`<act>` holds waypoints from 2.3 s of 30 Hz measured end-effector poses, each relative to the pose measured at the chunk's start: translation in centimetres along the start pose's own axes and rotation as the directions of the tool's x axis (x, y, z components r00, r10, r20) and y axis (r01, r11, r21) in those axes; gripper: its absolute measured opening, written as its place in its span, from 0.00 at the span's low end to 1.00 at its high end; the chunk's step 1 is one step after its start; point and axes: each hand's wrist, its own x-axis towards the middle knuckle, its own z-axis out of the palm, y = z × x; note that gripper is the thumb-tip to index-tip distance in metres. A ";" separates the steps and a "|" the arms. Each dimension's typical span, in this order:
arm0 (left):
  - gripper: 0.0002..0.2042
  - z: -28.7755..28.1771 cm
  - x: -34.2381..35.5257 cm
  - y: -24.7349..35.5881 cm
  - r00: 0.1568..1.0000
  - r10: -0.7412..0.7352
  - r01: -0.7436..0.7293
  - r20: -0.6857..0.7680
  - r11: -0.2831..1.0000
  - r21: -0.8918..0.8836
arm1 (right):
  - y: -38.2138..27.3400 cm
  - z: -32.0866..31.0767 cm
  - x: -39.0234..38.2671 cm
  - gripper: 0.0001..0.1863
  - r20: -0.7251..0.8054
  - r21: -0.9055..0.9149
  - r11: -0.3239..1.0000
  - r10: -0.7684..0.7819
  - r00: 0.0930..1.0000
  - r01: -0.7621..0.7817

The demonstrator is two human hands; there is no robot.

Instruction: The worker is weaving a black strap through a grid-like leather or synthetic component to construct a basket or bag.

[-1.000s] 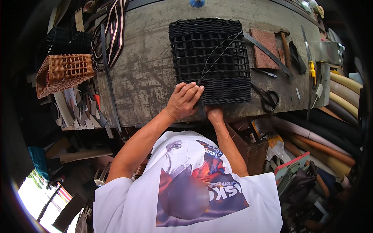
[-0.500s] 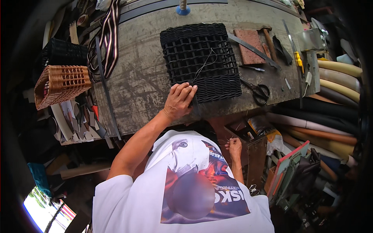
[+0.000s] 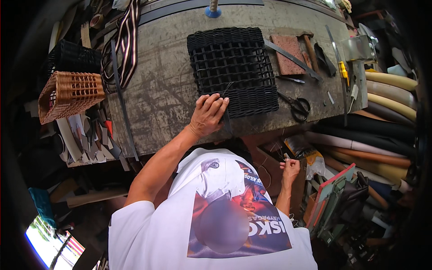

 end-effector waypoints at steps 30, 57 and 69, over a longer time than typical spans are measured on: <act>0.36 -0.1 0.0 -0.3 0.999 0.046 -0.046 -0.020 0.999 0.001 | -28.3 23.2 -3.1 0.09 0.670 0.173 0.713 -0.591 0.450 0.679; 0.43 0.5 0.3 -0.3 0.997 0.022 -0.030 -0.074 0.994 -0.106 | -11.5 22.1 0.3 0.12 0.791 0.409 0.743 0.002 0.612 -0.530; 0.36 0.9 0.3 -0.5 1.000 -0.001 -0.001 -0.019 0.996 -0.093 | -13.9 29.4 3.5 0.26 0.810 0.582 0.527 -0.445 0.382 -0.619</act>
